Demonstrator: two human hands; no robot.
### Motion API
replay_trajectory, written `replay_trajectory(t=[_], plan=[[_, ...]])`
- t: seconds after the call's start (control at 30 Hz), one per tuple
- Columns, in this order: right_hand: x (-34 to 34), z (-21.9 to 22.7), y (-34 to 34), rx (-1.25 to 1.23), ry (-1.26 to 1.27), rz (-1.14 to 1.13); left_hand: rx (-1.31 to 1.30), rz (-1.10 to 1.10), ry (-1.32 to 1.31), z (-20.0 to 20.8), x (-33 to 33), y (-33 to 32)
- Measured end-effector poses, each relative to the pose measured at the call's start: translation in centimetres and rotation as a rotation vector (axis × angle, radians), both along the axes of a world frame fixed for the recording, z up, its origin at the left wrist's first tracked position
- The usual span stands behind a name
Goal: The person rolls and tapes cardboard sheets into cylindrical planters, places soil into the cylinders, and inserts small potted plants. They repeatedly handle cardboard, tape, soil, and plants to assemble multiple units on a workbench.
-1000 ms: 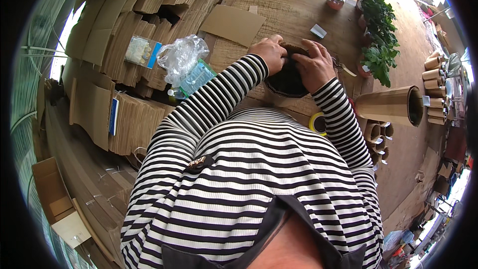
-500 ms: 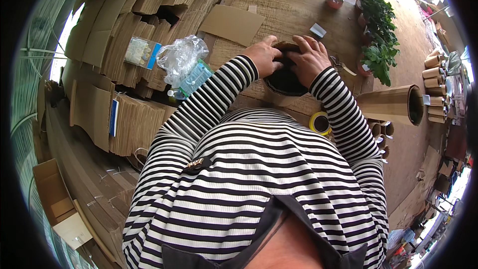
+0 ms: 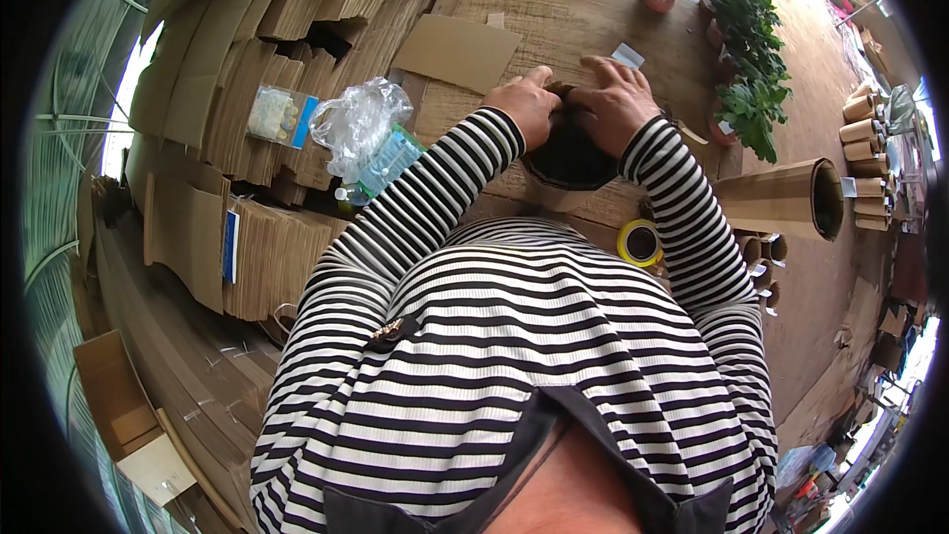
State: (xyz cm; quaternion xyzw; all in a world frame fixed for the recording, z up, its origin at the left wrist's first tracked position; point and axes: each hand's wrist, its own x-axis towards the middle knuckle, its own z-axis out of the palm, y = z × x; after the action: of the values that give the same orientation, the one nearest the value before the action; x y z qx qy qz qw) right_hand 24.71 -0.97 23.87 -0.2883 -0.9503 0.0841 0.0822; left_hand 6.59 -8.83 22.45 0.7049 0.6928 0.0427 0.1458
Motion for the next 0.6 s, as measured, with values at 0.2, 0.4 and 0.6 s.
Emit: replay_trajectory(t=[0.2, 0.4, 0.6], plan=[[4.6, -1.4, 0.2, -0.005, 0.536, -0.091, 0.132, -0.074, -0.073, 0.4, -1.0, 0.2], [10.6, -4.7, -1.5, -0.163, 0.573, -0.259, 0.421, -0.052, -0.617, 0.0, -2.5, 0.7], [19.2, -14.6, -3.7, -0.525, -0.005, -0.733, 0.237, 0.155, -0.606, -1.0, -2.6, 0.8]])
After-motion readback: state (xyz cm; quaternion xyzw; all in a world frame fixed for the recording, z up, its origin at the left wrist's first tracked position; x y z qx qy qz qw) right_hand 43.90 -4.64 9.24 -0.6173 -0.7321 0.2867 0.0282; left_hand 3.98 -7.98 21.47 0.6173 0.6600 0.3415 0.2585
